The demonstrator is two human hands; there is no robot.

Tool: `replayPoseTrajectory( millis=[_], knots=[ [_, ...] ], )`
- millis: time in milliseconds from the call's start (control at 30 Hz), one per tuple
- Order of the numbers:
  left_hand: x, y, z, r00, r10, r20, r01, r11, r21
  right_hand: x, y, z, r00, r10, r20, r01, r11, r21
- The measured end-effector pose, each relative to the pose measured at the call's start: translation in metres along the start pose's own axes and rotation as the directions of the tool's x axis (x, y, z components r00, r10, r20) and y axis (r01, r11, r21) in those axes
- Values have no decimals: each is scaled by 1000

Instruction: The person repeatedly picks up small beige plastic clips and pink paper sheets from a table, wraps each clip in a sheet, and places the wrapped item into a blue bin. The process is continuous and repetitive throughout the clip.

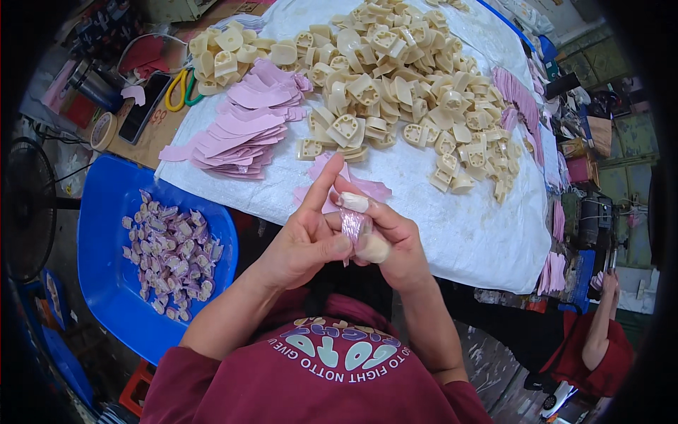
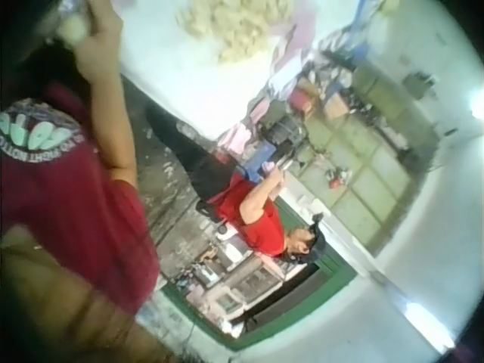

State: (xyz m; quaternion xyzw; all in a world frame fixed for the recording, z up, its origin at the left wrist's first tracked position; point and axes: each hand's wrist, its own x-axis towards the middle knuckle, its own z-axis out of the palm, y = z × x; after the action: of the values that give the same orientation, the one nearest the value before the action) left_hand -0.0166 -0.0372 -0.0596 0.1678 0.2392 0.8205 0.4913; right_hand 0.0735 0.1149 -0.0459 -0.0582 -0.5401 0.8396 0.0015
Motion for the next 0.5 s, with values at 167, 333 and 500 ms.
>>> replayPoseTrajectory(
  millis=[167, 333, 500],
  knots=[
    [4, 11, 22, 999, 49, -16, -45, 976, 213, 6, 2, 12, 976, -210, -49, 212, 977, 38],
    [11, 31, -5, 959, 117, 256, -279, 269, 922, 3, 3, -9, 985, 66, -157, -26, 969, 245],
    [17, 34, 3, 899, -30, 436, -433, -198, 879, 3, 0, -11, 959, 206, -197, -186, 976, 116]
  ],
)
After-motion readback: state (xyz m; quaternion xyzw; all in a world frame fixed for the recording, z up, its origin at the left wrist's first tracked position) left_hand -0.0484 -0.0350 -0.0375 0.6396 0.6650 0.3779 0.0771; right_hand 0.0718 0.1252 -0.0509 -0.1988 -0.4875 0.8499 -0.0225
